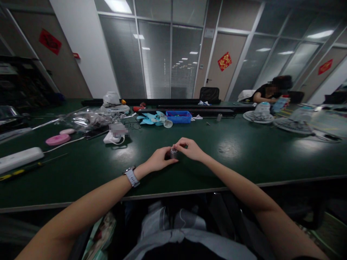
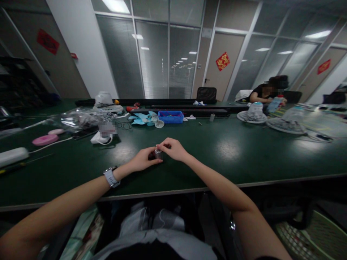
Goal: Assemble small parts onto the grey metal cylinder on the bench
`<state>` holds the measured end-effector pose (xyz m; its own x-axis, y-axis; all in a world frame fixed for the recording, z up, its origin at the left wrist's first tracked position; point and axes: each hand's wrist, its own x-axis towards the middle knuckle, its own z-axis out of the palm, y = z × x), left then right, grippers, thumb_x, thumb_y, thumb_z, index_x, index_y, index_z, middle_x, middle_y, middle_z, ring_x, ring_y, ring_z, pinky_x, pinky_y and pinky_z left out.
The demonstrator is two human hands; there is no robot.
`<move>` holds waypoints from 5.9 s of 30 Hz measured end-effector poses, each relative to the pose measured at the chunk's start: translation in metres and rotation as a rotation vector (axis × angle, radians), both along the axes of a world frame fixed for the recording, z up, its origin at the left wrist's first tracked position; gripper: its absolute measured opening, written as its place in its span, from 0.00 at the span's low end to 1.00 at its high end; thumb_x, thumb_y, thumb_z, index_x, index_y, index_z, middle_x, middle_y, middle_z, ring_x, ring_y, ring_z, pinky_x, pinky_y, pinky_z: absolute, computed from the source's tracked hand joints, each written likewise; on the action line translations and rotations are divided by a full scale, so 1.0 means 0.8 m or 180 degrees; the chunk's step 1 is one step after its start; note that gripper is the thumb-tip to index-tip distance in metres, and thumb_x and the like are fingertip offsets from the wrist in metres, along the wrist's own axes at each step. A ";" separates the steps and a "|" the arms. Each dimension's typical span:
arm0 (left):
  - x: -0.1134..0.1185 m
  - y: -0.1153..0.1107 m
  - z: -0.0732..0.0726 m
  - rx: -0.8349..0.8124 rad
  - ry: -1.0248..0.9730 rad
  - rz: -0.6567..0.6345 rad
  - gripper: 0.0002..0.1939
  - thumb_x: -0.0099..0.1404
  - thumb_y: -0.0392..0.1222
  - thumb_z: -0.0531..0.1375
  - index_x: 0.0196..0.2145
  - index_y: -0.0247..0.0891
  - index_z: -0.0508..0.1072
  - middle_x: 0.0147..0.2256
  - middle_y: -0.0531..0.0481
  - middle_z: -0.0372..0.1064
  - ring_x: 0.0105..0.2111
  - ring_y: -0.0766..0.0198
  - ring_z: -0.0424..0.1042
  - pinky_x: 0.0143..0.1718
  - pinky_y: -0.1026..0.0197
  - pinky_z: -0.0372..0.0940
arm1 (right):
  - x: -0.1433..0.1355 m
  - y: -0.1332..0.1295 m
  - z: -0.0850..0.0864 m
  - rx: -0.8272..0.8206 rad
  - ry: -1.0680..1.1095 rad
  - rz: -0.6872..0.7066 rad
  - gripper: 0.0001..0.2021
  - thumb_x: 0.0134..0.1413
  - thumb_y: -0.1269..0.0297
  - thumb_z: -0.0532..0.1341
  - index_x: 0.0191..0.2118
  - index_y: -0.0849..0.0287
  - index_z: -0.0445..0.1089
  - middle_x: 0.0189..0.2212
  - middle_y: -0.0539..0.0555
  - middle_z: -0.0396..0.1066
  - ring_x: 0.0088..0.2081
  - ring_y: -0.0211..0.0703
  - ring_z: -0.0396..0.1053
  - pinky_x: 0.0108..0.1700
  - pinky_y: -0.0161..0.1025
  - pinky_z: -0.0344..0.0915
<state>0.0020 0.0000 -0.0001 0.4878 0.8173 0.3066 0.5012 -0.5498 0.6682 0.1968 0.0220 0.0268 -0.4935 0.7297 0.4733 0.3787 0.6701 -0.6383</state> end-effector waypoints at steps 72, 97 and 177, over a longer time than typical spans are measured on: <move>0.000 -0.002 0.003 0.0068 0.0060 -0.0002 0.22 0.56 0.53 0.63 0.42 0.35 0.71 0.33 0.48 0.72 0.30 0.62 0.68 0.31 0.61 0.62 | 0.000 0.002 0.010 0.0193 0.0012 0.0078 0.07 0.54 0.62 0.62 0.34 0.59 0.76 0.33 0.53 0.71 0.35 0.38 0.69 0.39 0.37 0.65; 0.001 -0.002 0.005 0.0118 0.0179 -0.0008 0.22 0.57 0.53 0.62 0.44 0.36 0.71 0.36 0.47 0.72 0.33 0.61 0.70 0.34 0.61 0.64 | 0.056 0.041 -0.014 -0.0243 -0.1308 0.0771 0.16 0.46 0.53 0.67 0.41 0.53 0.78 0.29 0.50 0.68 0.30 0.35 0.63 0.31 0.32 0.59; -0.001 -0.004 0.007 0.0054 0.0049 -0.0050 0.20 0.57 0.52 0.63 0.43 0.36 0.71 0.36 0.47 0.72 0.33 0.61 0.70 0.34 0.61 0.64 | 0.032 0.013 0.009 -0.0137 -0.0289 0.0131 0.13 0.54 0.56 0.62 0.40 0.59 0.76 0.29 0.51 0.68 0.29 0.36 0.63 0.32 0.34 0.59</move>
